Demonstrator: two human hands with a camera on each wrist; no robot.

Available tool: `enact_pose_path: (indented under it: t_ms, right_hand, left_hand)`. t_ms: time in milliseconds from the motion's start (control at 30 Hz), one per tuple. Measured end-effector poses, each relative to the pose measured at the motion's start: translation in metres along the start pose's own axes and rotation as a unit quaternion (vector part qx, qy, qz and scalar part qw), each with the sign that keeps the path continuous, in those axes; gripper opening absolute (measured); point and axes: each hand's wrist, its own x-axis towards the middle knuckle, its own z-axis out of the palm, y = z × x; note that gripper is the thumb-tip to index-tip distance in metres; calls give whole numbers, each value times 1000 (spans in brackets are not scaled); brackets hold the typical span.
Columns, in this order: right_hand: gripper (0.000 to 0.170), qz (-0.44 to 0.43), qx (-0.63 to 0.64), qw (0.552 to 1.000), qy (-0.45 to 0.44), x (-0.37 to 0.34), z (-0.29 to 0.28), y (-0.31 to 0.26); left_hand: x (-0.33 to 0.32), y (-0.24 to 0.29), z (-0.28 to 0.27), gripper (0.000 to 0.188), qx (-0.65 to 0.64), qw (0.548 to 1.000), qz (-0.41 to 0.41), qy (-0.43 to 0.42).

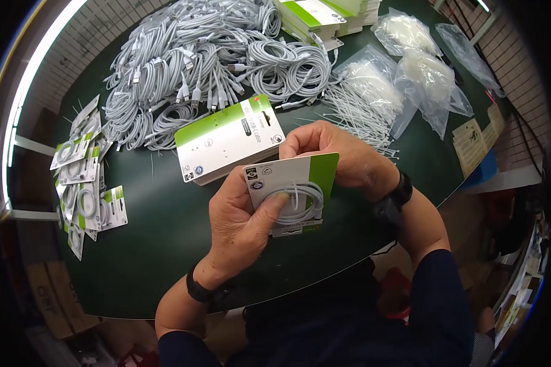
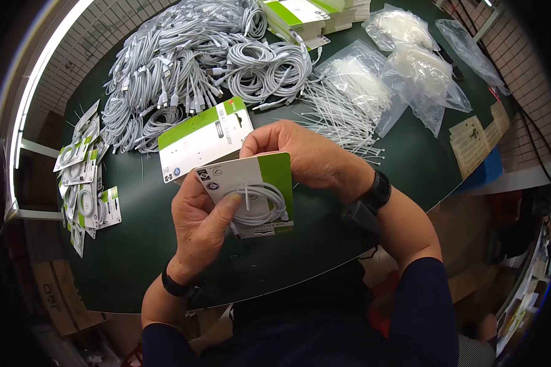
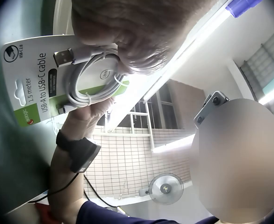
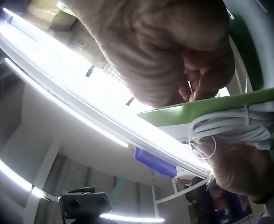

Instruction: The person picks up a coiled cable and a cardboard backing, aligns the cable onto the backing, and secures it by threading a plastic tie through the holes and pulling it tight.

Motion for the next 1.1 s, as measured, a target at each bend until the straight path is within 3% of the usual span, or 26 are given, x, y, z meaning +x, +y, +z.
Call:
enact_pose_path:
  t_ms: [100, 267, 367, 400, 500, 800, 900, 933, 1033, 1067, 1100]
  right_hand:
    - [26, -5, -42, 999, -17, 1, -4, 3]
    - [21, -50, -140, 988, 43, 4, 4, 0]
    - [15, -98, -304, 936, 146, 4, 6, -1]
    - [15, -98, -307, 935, 146, 5, 7, -2]
    - [12, -162, -435, 869, 173, 4, 15, 4]
    - [13, -257, -486, 814, 187, 9, 19, 18]
    - [14, -342, -538, 746, 194, 13, 15, 23]
    - [14, -335, -541, 748, 186, 12, 13, 26]
    - [17, -383, -576, 694, 203, 17, 7, 24]
    - [17, -388, -580, 691, 189, 18, 7, 20]
    - [18, -366, -501, 740, 258, 16, 7, 15]
  left_hand:
    - [0, 0, 3, 32, -12, 1000, -1, 10]
    - [2, 2, 3, 33, -17, 1000, -4, 13]
    - [3, 0, 3, 34, -38, 999, -16, 31]
    - [4, -1, 4, 34, -41, 999, -13, 32]
    - [1, 0, 6, 38, -27, 999, -5, 43]
    - [-2, 0, -2, 33, 53, 996, 30, 60]
    - [-1, -2, -4, 28, 65, 995, 29, 65]
    - [-2, -6, -4, 28, 57, 995, 27, 74]
    - [6, -10, -10, 26, 39, 996, -5, 79]
    - [9, -8, -11, 26, 37, 995, 8, 89]
    - [13, -7, -11, 26, 15, 995, -10, 97]
